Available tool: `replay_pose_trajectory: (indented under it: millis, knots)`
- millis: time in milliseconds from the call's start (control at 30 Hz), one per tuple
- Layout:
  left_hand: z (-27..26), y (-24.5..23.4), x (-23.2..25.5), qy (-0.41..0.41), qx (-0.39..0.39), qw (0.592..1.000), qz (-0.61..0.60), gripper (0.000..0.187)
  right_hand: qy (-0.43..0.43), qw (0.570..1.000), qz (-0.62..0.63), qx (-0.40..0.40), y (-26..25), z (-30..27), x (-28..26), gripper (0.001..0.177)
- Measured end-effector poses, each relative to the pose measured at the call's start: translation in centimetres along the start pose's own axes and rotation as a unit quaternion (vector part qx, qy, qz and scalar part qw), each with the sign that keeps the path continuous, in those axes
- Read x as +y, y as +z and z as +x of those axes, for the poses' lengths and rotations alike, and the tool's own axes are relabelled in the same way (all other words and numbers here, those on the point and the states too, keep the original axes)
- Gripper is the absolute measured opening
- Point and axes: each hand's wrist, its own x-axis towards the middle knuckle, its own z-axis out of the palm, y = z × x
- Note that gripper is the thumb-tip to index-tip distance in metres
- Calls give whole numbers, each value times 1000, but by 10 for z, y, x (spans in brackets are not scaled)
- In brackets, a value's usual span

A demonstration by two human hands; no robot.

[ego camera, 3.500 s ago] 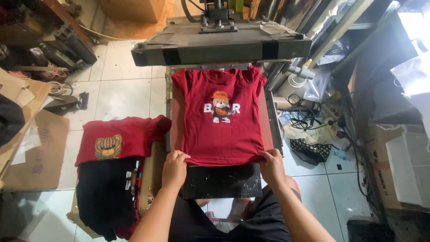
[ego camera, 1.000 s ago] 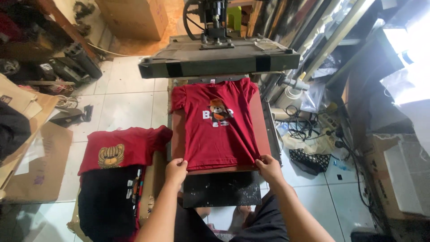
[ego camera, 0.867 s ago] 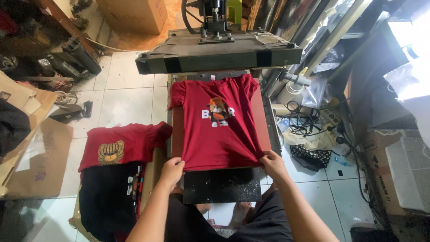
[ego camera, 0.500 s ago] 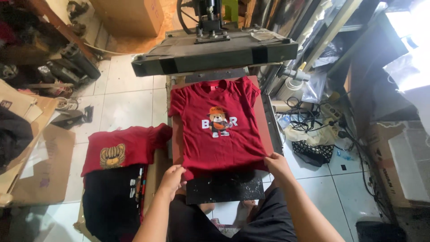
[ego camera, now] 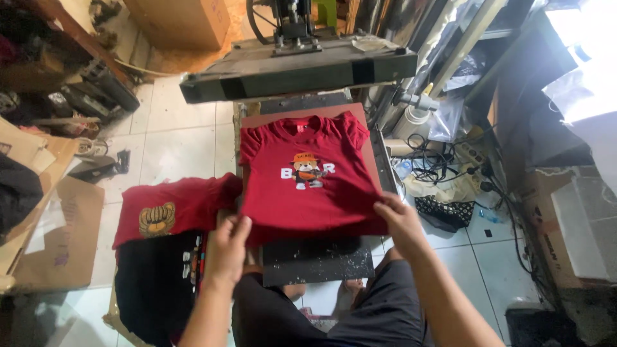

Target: The person operates a heat press machine to apply designs onto red t-shirts. They place a t-shirt on the press, lower the heated platen, and then remove the finished shirt to inspect the design before placing it aside. The person repeats this process with multiple shirts.

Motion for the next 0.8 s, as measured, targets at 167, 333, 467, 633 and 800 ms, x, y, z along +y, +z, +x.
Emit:
replay_pose_trajectory:
  millis: [167, 333, 467, 633, 800]
  knots:
    - [12, -23, 15, 117, 21, 926, -359, 13, -134, 978, 153, -39, -8, -47, -97, 34]
    - [-7, -58, 74, 201, -36, 847, -491, 5, -272, 923, 269, -52, -5, -73, -154, 35]
    - [0, -43, 98, 171, 17, 887, -430, 7, -227, 956, 185, -17, -12, -40, -147, 35]
    - [36, -33, 101, 150, 31, 961, -231, 23, -157, 964, 212, -15, 15, -12, -151, 33]
    - [47, -36, 137, 211, 28, 871, -442, 15, -281, 940, 192, -12, 20, -24, -199, 29]
